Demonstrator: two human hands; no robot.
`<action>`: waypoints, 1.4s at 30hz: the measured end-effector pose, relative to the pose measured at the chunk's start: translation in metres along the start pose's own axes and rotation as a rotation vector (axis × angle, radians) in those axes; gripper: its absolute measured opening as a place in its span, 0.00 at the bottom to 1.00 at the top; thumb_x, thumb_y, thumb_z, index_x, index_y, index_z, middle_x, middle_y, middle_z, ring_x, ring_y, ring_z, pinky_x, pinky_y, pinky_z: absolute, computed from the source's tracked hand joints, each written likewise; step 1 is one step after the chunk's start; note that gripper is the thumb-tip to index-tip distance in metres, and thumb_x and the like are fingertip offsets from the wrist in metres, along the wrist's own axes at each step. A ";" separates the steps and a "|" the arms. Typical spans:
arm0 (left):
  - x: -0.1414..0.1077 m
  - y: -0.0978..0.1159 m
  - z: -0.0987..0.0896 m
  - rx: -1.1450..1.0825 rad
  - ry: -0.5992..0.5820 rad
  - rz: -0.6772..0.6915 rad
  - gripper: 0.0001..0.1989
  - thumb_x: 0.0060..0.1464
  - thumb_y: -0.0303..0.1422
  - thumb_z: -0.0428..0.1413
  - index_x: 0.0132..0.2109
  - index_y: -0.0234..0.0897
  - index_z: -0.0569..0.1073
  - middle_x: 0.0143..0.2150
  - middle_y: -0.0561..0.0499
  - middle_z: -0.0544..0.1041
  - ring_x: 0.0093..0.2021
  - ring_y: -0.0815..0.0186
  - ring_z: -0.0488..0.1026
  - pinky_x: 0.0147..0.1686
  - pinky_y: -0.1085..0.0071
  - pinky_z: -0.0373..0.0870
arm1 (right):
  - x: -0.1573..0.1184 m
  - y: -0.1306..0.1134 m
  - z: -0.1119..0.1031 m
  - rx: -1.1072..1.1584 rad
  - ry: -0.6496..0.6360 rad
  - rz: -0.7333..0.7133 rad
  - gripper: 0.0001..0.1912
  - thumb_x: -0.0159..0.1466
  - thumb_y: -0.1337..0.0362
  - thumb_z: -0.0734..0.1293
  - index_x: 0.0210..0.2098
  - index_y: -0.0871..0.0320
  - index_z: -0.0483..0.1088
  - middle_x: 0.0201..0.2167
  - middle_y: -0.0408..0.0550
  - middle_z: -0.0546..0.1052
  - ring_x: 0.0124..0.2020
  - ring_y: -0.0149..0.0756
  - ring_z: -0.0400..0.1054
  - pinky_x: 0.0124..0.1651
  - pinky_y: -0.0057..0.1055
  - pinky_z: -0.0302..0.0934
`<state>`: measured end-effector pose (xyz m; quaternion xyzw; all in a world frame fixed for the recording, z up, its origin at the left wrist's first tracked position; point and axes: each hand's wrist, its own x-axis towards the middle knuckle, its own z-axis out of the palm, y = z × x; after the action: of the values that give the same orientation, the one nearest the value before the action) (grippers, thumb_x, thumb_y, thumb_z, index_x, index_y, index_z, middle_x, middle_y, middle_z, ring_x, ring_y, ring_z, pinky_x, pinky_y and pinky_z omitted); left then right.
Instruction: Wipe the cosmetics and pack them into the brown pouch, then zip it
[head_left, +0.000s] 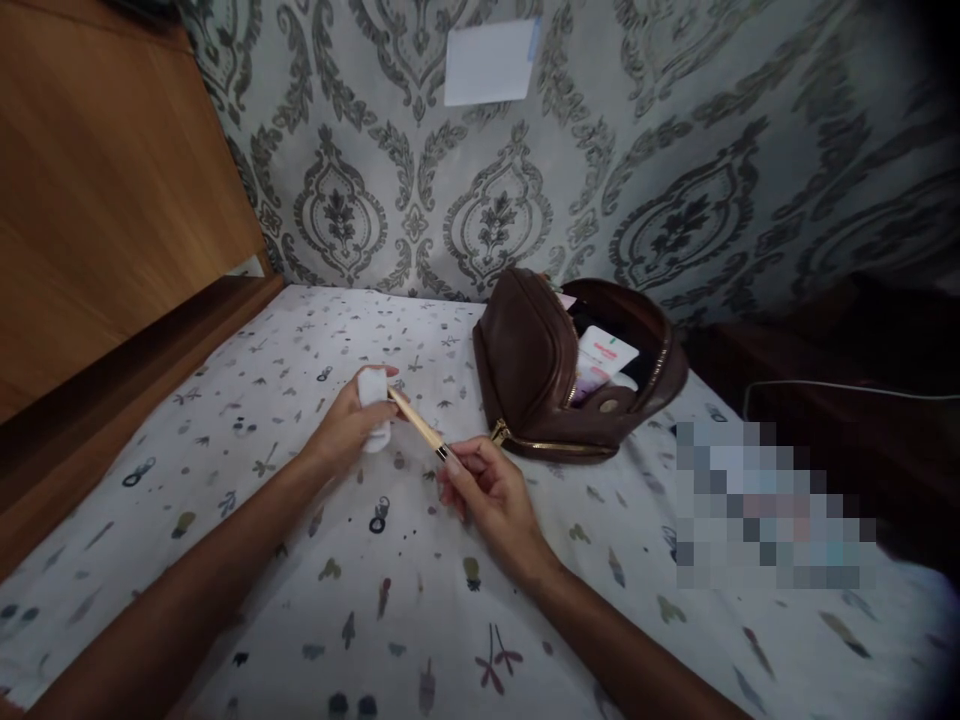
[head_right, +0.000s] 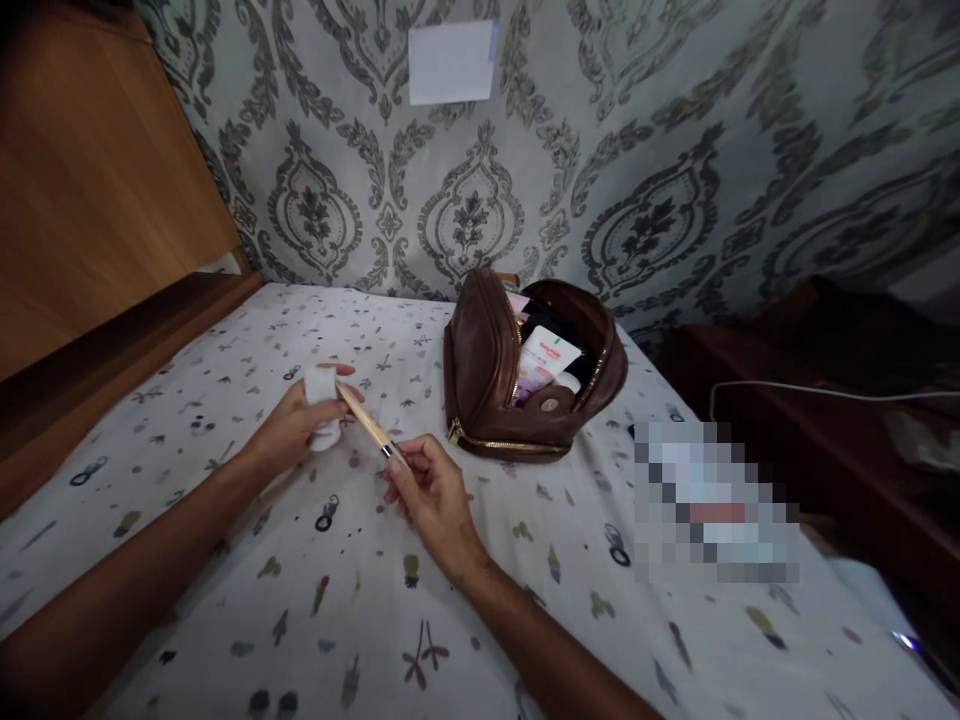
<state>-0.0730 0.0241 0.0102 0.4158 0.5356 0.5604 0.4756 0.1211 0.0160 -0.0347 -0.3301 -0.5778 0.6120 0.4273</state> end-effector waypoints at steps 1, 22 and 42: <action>-0.001 0.000 0.004 -0.120 0.011 -0.042 0.24 0.45 0.29 0.62 0.51 0.37 0.69 0.37 0.51 0.80 0.36 0.63 0.76 0.35 0.71 0.68 | -0.001 0.000 0.001 -0.012 -0.010 0.003 0.17 0.63 0.48 0.68 0.36 0.55 0.65 0.27 0.41 0.73 0.22 0.27 0.65 0.21 0.23 0.56; -0.027 -0.019 0.035 -0.362 -0.258 -0.188 0.19 0.51 0.46 0.62 0.41 0.35 0.76 0.34 0.48 0.79 0.23 0.66 0.73 0.21 0.69 0.70 | -0.002 -0.003 -0.001 0.038 -0.170 0.052 0.19 0.64 0.44 0.65 0.37 0.53 0.64 0.24 0.41 0.73 0.18 0.29 0.64 0.21 0.25 0.55; -0.024 -0.009 0.029 -0.493 -0.218 -0.103 0.18 0.49 0.43 0.66 0.42 0.35 0.75 0.34 0.50 0.79 0.28 0.68 0.74 0.27 0.73 0.71 | -0.002 -0.001 0.001 -0.050 -0.195 0.066 0.22 0.64 0.42 0.64 0.36 0.56 0.65 0.23 0.40 0.71 0.19 0.27 0.60 0.22 0.24 0.53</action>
<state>-0.0390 0.0064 0.0047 0.3174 0.3489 0.6009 0.6453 0.1215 0.0136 -0.0337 -0.2984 -0.6207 0.6403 0.3402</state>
